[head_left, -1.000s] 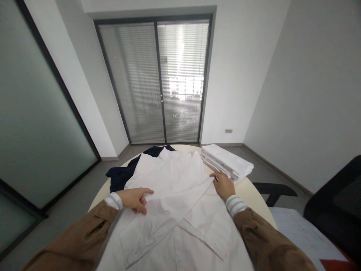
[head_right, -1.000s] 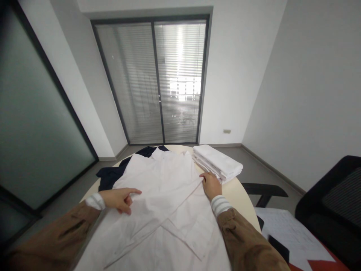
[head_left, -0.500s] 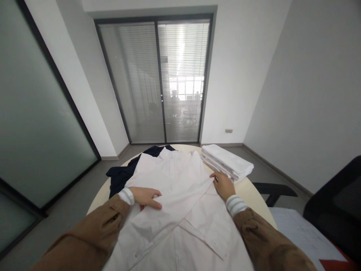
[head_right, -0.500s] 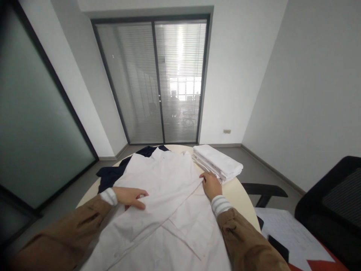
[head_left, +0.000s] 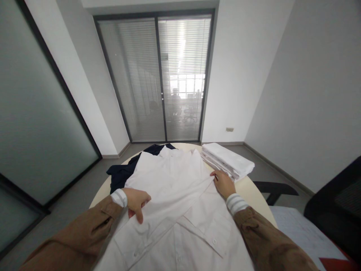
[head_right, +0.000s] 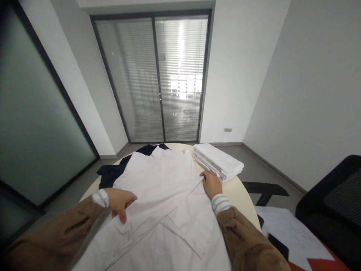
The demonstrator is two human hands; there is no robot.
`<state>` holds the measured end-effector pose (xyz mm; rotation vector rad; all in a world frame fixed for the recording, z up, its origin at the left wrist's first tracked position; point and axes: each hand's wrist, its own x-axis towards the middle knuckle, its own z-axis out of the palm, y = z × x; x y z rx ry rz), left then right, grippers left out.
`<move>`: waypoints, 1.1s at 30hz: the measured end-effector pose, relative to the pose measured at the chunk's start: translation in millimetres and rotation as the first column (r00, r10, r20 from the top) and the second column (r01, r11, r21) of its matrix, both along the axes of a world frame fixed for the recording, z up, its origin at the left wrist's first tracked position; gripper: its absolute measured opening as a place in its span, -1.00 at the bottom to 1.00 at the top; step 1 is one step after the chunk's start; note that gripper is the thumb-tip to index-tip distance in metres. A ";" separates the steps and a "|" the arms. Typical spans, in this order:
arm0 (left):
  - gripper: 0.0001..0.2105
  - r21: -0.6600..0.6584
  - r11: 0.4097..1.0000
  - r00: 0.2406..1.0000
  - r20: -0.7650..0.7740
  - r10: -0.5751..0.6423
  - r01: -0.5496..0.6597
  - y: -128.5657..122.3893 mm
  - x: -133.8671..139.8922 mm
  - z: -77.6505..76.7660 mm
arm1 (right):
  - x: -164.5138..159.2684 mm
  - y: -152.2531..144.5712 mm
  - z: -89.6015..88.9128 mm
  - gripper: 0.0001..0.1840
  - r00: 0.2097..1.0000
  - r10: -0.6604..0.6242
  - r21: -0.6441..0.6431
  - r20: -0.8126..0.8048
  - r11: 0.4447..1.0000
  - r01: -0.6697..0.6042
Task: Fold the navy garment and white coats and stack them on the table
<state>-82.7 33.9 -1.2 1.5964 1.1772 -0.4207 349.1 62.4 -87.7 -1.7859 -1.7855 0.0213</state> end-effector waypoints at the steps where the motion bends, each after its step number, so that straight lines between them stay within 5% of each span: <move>1: -0.42 0.076 0.995 0.998 0.011 0.063 -0.064 2.5 0.0 -1.5 | 0.0 -0.2 -0.3 -0.72 1.000 0.002 0.002 -0.003 1.000 -0.002; 7: -0.49 0.342 0.921 0.969 0.216 0.116 -0.186 14.9 22.2 -6.2 | -4.5 -6.3 7.9 -0.68 1.000 0.000 -0.025 0.004 1.000 0.000; 11: -0.41 0.336 0.921 0.962 0.248 0.112 -0.194 21.4 37.4 -14.5 | -26.4 -18.9 41.9 -0.68 0.997 0.028 0.009 0.067 1.000 -0.028; 13: -0.34 0.312 0.935 0.956 0.280 0.082 -0.172 25.8 41.8 -20.0 | -50.4 -32.1 64.7 -0.71 0.970 0.218 -0.014 0.111 0.976 -0.218; 15: -0.34 0.301 0.943 0.951 0.305 0.045 -0.141 30.7 45.6 -24.5 | -82.3 -50.8 83.0 -0.70 0.846 0.515 -0.089 0.137 0.857 -0.507; 17: -0.43 0.331 0.937 0.947 0.320 0.001 -0.113 35.4 49.7 -27.4 | -117.2 -72.3 91.2 -0.72 0.588 0.788 -0.179 0.182 0.614 -0.769; 19: -0.57 0.381 0.921 0.947 0.318 -0.042 -0.087 38.8 54.3 -29.3 | -148.9 -92.6 88.0 -0.72 0.350 0.902 -0.235 0.254 0.409 -0.882; 20: -0.63 0.398 0.914 0.947 0.319 -0.051 -0.084 39.8 56.7 -30.3 | -162.1 -100.9 83.0 -0.71 0.271 0.913 -0.246 0.305 0.350 -0.904; 26: -0.64 0.443 0.873 0.923 0.385 0.018 -0.202 36.1 68.0 -39.9 | -197.0 -119.7 49.2 -0.78 0.222 0.780 -0.220 0.585 0.416 -0.882; 30: -0.64 0.583 0.791 0.938 0.344 -0.034 -0.185 34.7 67.9 -42.4 | -197.8 -118.9 46.8 -0.83 0.282 0.806 -0.185 0.521 0.429 -0.884; 33: -0.65 0.637 0.759 0.967 0.252 -0.043 -0.133 36.7 66.7 -39.3 | -194.5 -119.2 50.2 -0.82 0.272 0.877 -0.182 0.396 0.365 -0.913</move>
